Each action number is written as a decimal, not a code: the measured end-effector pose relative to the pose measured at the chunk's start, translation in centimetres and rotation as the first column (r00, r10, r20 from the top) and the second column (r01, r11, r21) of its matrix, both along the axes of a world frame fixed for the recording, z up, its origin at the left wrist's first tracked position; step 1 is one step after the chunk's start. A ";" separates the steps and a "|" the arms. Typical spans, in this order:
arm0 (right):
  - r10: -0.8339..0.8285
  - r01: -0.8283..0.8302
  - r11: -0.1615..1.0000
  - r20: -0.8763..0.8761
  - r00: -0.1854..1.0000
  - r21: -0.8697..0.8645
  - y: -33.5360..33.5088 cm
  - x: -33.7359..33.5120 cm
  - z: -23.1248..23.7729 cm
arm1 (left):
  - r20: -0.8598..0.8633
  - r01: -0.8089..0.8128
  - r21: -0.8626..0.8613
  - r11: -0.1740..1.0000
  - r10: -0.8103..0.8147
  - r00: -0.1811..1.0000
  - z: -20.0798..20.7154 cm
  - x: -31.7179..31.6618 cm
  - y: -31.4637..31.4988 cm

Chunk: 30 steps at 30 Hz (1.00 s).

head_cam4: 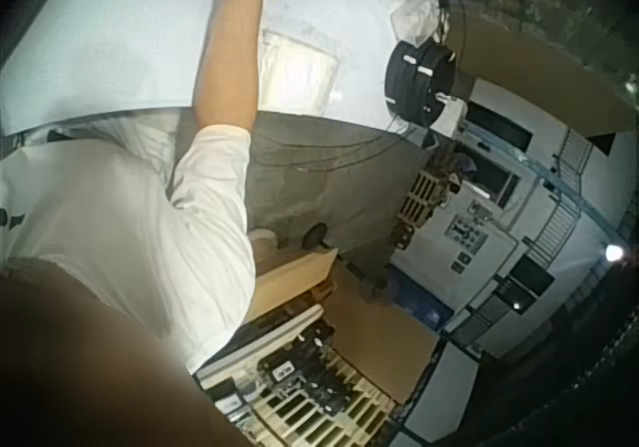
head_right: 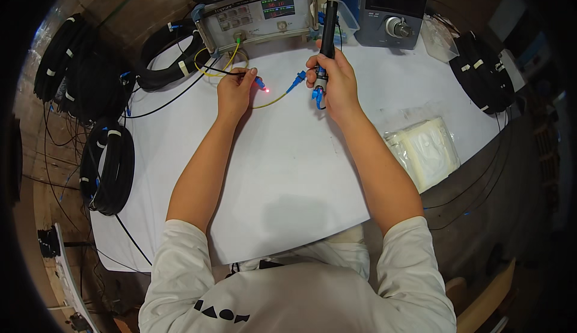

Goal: Connecting and testing fiber optic cables using specialized equipment.

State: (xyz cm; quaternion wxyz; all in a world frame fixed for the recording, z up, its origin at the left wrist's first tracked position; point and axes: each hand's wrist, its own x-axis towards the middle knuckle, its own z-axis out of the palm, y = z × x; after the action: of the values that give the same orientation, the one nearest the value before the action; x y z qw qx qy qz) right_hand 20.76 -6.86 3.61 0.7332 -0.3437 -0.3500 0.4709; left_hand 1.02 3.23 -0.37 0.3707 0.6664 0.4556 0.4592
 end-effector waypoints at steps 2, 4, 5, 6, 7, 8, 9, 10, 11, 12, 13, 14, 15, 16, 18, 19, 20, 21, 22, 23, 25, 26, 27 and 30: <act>0.001 -0.001 1.000 -0.003 1.000 0.001 0.0 0.1 0.0 | 0.018 0.013 -0.006 1.000 -0.013 1.000 0.1 0.1 -0.1; -0.002 0.002 1.000 0.007 1.000 -0.008 -0.1 0.1 0.0 | 0.035 0.027 -0.013 1.000 -0.026 0.999 0.1 0.1 -0.3; -0.001 0.002 1.000 0.007 1.000 -0.007 -0.1 0.1 0.0 | 0.013 0.030 -0.014 0.999 -0.030 0.999 0.1 0.0 -0.2; -0.002 0.002 1.000 0.007 1.000 -0.006 0.0 0.1 0.0 | -0.010 0.033 -0.016 0.999 -0.033 0.999 0.1 0.0 -0.1; -0.002 0.002 1.000 0.008 1.000 -0.004 0.0 0.0 0.0 | -0.009 0.033 -0.015 0.999 -0.033 0.999 0.1 0.0 -0.1; -0.001 0.001 1.000 0.008 1.000 -0.003 -0.1 0.0 0.0 | 0.021 0.025 -0.007 1.000 -0.025 0.999 0.0 0.0 -0.1; 0.004 -0.004 1.000 0.008 1.000 0.001 -0.1 0.0 0.0 | 0.052 0.018 0.002 1.000 -0.018 0.998 -0.1 0.0 0.0; 0.010 -0.010 1.000 0.008 1.000 0.005 -0.1 0.0 0.1 | 0.052 0.016 0.003 1.000 -0.016 0.999 -0.3 -0.1 -0.1; 0.008 -0.008 1.000 0.009 1.000 0.005 -0.1 0.1 0.0 | 0.085 -0.003 0.053 0.999 -0.002 0.996 -0.1 0.1 -0.4; 0.006 -0.006 1.000 0.009 1.000 0.003 0.0 0.1 -0.1 | 0.118 -0.024 0.103 0.994 0.011 0.993 0.1 0.3 -0.7; 0.003 -0.003 1.000 0.009 1.000 0.001 0.0 0.2 -0.2 | 0.118 -0.022 0.103 0.994 0.010 0.993 0.3 0.5 -0.8; 0.004 -0.004 1.000 0.009 1.000 0.001 0.0 0.2 -0.2 | 0.140 -0.040 0.179 0.983 0.014 0.990 0.4 0.5 -1.0; 0.004 -0.004 1.000 0.025 1.000 -0.010 -0.1 0.2 0.0 | 0.162 -0.058 0.254 0.965 0.017 0.987 0.5 0.6 -1.2; 0.005 -0.004 1.000 0.042 0.999 -0.021 -0.1 0.2 0.0 | 0.162 -0.058 0.253 0.966 0.017 0.987 0.6 0.7 -1.3; 0.005 -0.005 1.000 0.026 1.000 -0.009 -0.1 0.2 0.1 | 0.125 -0.089 0.409 0.908 0.040 0.991 0.9 0.8 -1.6; 0.004 -0.004 1.000 0.011 1.000 0.003 -0.1 0.2 0.1 | 0.125 -0.089 0.410 0.908 0.041 0.991 1.0 0.8 -1.5; 0.007 -0.007 1.000 0.010 1.000 0.005 -0.1 0.1 0.2 | 0.153 -0.119 0.453 0.883 0.055 0.987 1.0 0.7 -1.3; 0.009 -0.009 1.000 0.010 1.000 0.006 -0.1 0.0 0.3 | 0.181 -0.150 0.495 0.856 0.067 0.981 0.9 0.6 -1.1; 0.011 -0.011 1.000 0.009 1.000 0.007 -0.1 0.0 0.4 | 0.181 -0.152 0.496 0.855 0.069 0.981 0.9 0.5 -0.9; 0.010 -0.011 1.000 0.009 1.000 0.006 -0.2 0.0 0.3 | 0.185 -0.152 0.531 0.833 0.061 0.981 1.0 0.4 -0.8; 0.004 -0.004 1.000 0.000 1.000 0.009 -0.2 0.0 0.3 | 0.198 -0.156 0.590 0.792 0.045 0.979 1.2 0.3 -0.6; 0.005 -0.005 1.000 -0.001 1.000 0.007 -0.2 0.0 0.3 | 0.197 -0.155 0.590 0.793 0.046 0.979 1.2 0.2 -0.6; 0.006 -0.006 1.000 0.004 1.000 0.006 -0.3 0.1 0.3 | 0.189 -0.160 0.585 0.795 0.058 0.980 1.2 0.2 -0.6; 0.008 -0.008 1.000 0.009 1.000 0.009 -0.3 0.1 0.3 | 0.194 -0.161 0.577 0.801 0.057 0.979 1.3 0.3 -0.8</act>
State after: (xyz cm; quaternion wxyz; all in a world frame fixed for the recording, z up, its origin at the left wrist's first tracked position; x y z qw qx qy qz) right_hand 20.90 -7.14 3.89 0.7314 -0.3410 -0.3566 0.4708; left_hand 1.31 2.43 0.98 0.1551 0.6803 0.2953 0.6526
